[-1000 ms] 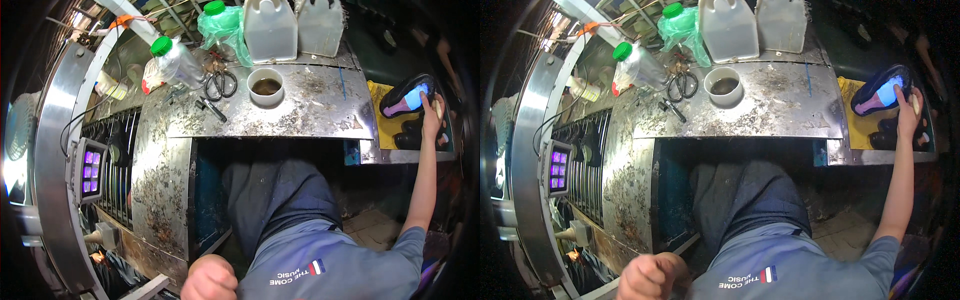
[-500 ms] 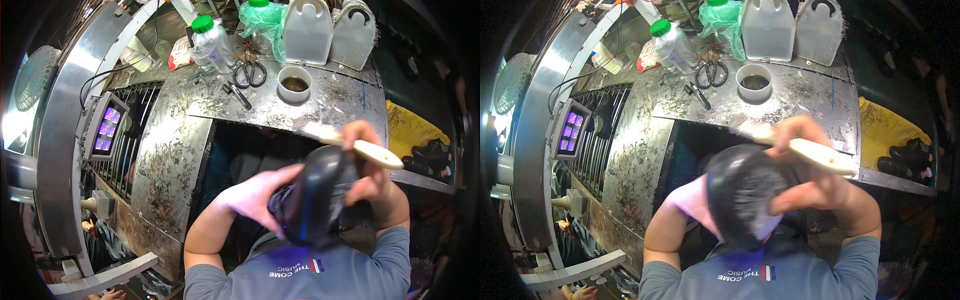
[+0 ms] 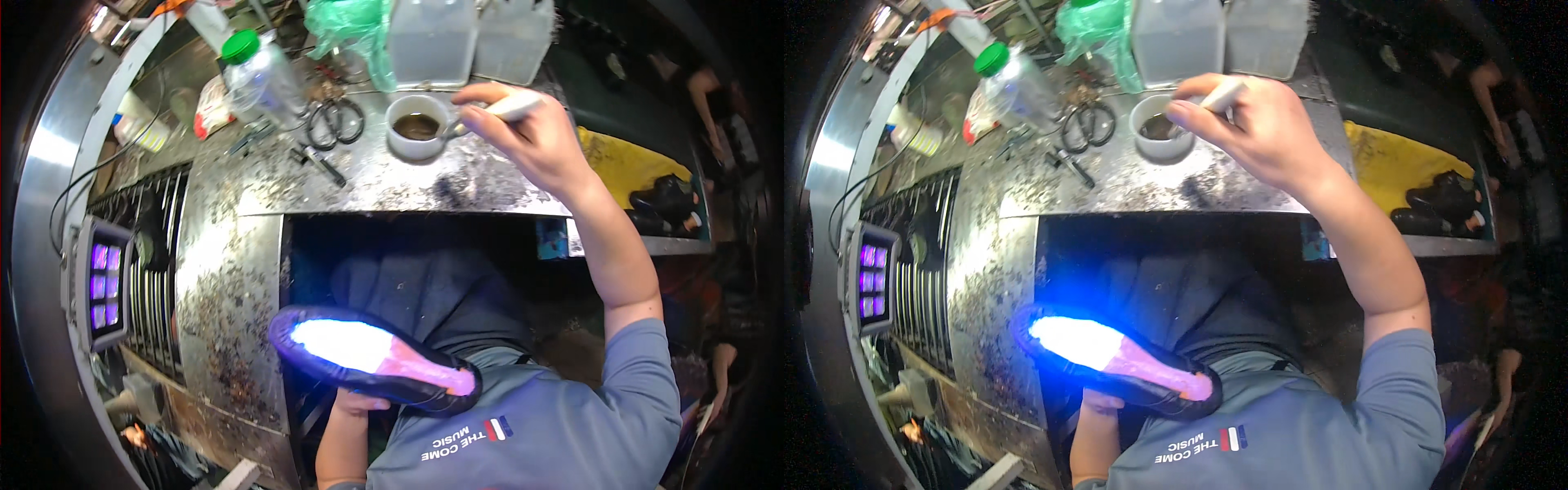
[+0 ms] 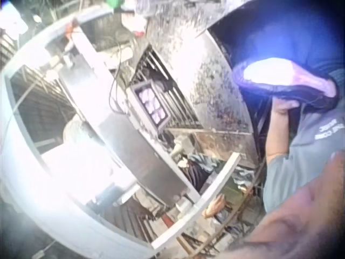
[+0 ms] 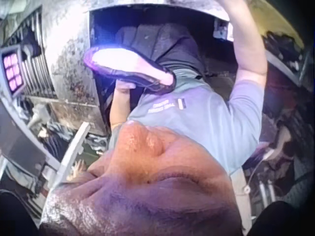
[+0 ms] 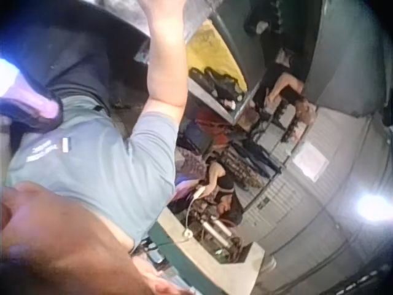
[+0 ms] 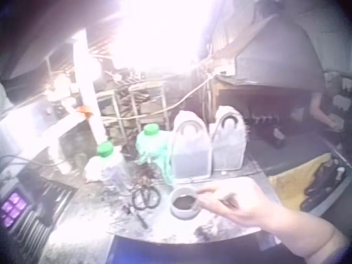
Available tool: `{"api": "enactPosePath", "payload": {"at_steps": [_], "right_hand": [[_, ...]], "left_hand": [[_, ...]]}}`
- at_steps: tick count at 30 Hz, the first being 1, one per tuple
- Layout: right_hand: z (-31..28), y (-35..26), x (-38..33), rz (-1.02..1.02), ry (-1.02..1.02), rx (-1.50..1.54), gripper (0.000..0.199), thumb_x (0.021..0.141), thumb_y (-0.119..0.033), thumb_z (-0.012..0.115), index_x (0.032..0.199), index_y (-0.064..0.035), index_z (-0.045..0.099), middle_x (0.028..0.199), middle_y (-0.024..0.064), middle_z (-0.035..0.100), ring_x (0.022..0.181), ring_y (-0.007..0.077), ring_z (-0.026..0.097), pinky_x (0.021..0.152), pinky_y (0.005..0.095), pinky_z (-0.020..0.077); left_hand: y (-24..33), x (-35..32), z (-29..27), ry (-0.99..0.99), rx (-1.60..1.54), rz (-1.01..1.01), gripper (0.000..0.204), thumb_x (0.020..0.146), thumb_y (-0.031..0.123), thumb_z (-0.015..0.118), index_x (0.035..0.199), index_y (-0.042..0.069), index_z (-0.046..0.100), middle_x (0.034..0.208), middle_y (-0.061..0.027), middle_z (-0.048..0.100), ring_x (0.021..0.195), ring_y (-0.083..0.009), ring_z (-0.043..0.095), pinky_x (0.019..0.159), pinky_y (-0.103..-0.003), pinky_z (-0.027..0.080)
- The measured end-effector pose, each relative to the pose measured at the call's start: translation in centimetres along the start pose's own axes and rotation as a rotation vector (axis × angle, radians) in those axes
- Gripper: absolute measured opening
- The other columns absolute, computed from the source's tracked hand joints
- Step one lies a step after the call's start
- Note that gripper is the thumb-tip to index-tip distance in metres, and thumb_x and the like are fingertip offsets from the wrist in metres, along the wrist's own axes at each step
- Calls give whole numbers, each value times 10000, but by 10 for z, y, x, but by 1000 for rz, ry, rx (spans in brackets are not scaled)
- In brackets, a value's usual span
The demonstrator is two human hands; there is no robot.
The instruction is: The person paints the side and sole of a black shoe using a small brush dipped in a container of dark liquid. They repeatedly dip the brush and apply the substance to the shoe's surface, focusing on the edges and side panels.
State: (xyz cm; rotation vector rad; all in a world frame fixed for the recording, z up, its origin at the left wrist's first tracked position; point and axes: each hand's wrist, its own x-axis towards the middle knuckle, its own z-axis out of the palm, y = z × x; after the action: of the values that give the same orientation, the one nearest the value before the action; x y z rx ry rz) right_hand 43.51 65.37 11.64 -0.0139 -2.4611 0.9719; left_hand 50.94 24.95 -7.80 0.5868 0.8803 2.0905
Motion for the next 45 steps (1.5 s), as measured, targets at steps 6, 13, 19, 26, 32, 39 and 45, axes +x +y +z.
{"api": "enactPosePath", "payload": {"at_steps": [6,13,19,26,32,39,45], "right_hand": [[37,44,47,14,-165,-163,249,854,-362,764,976,-148,798,915,85,777,883,282,745,825,374,583],[59,52,60,-23,-152,-347,221,824,-322,748,950,-147,794,890,100,766,861,303,740,786,402,592],[40,33,51,-134,67,-100,198,848,-294,753,945,-125,785,883,89,764,833,265,740,769,368,581],[42,44,33,-97,118,70,235,860,-331,748,999,-148,796,924,95,768,880,309,738,798,415,587],[39,54,15,-40,-85,-106,212,911,-187,775,1056,-33,775,961,66,768,858,122,704,775,273,545],[28,11,-30,84,-278,619,264,870,-143,815,1090,-6,765,1033,70,766,976,108,702,869,264,550],[45,-29,-60,-149,-386,787,219,856,-158,789,1007,-3,755,893,106,770,821,166,740,781,286,575]], "left_hand": [[-23,-45,5,362,-149,-43,996,602,205,993,1456,19,516,1388,-140,614,1279,-356,601,1094,-541,477],[-24,-47,11,418,-76,3,992,600,292,1011,1431,37,535,1380,-124,615,1226,-334,621,1063,-518,503],[5,-35,19,271,90,143,991,630,72,954,1491,5,467,1421,-162,580,1346,-373,540,1149,-516,415],[66,13,59,236,1035,379,677,839,165,805,1430,34,502,1390,-206,601,1298,-411,574,1087,-535,470],[114,50,66,105,1702,534,425,966,194,675,1343,45,548,1335,-236,641,1218,-449,636,1002,-551,553],[164,58,86,-276,2162,504,346,971,131,655,1304,112,563,1244,-147,691,1095,-392,683,911,-553,605],[172,58,95,-400,2210,433,334,941,181,674,1257,157,570,1243,-118,685,1104,-378,671,919,-545,599]]}}
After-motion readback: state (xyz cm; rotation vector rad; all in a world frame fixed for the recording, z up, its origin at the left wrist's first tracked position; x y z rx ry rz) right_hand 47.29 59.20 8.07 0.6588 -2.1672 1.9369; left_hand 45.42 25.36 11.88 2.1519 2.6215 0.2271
